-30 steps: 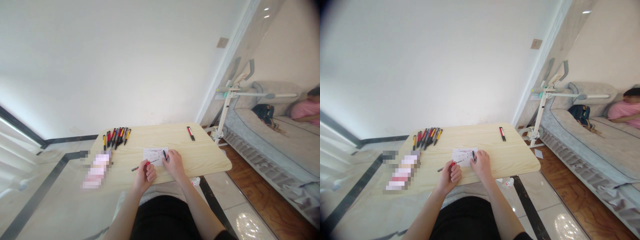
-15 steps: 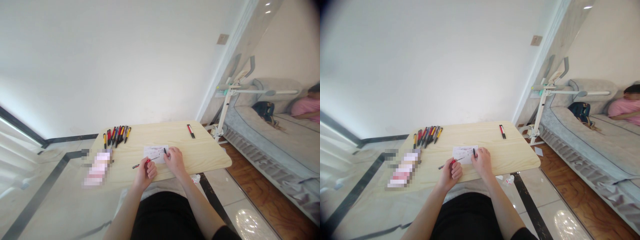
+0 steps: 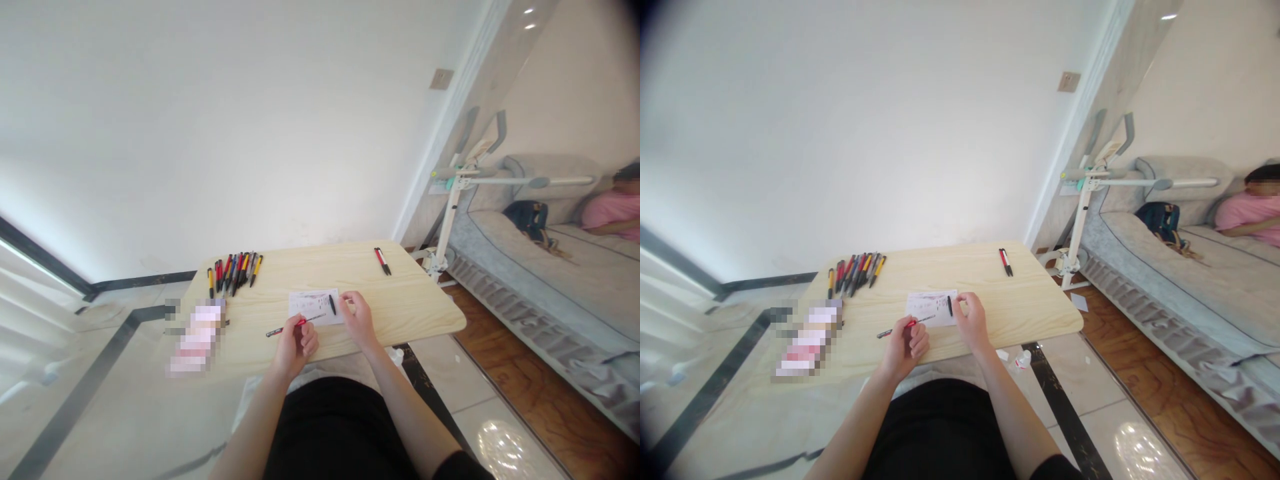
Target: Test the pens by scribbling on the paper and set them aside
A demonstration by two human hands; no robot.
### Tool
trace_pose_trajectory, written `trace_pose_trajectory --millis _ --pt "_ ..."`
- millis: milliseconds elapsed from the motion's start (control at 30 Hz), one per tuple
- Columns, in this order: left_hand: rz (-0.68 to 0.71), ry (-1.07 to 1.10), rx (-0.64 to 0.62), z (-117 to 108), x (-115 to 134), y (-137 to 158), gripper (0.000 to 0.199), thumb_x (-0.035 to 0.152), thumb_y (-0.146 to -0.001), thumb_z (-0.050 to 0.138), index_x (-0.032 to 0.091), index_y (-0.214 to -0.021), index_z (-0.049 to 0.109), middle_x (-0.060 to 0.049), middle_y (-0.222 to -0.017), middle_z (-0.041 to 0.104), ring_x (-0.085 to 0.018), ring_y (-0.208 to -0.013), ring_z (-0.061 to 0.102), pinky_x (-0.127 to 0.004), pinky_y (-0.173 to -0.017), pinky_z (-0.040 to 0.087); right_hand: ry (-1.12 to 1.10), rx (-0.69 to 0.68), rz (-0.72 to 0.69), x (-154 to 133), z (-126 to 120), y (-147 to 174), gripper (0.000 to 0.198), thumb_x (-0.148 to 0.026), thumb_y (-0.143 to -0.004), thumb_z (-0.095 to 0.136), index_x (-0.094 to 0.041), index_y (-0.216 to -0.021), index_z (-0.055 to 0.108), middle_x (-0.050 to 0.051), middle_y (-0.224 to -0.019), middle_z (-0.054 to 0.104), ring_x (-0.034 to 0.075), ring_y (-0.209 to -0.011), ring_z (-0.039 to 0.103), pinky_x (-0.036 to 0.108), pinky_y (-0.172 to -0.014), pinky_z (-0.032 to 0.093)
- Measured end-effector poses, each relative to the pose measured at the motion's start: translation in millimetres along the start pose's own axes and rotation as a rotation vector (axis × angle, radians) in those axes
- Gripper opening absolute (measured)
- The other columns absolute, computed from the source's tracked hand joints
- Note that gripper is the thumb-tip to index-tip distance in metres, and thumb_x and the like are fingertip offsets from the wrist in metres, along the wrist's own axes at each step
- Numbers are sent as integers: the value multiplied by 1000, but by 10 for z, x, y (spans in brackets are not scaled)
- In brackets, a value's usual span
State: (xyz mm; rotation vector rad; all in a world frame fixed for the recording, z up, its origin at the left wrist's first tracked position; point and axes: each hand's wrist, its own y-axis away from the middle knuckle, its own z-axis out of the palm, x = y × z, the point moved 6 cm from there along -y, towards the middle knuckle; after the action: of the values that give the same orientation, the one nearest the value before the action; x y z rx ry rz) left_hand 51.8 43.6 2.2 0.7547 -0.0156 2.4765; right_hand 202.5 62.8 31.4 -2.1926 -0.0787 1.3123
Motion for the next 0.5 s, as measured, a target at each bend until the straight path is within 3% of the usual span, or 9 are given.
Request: trace_pose_trajectory --millis 100,300,500 --pt "8 -29 9 -5 -5 -5 37 38 -79 44 16 -49 36 6 -39 27 -5 -31 27 -19 -34 18 -161 -24 72 -44 4 51 15 -30 -79 47 -18 -81 56 3 -76 58 17 -74 52 30 -71 41" --pt "17 -26 -7 -21 -11 -9 38 38 -80 41 16 -50 40 6 -38 26 -5 -30 26 -19 -34 15 -587 -196 166 -221 226 213 12 -27 -74 55 -20 -83 54 0 -73 55 14 -69 52 27 -65 41" --pt "58 -99 26 -22 -23 8 36 38 -80 42 16 -52 41 6 -38 30 -5 -30 28 -19 -34 16 -723 -263 207 -237 325 236 14 -23 -69 60 -20 -80 53 -1 -72 53 13 -67 50 26 -63 42"
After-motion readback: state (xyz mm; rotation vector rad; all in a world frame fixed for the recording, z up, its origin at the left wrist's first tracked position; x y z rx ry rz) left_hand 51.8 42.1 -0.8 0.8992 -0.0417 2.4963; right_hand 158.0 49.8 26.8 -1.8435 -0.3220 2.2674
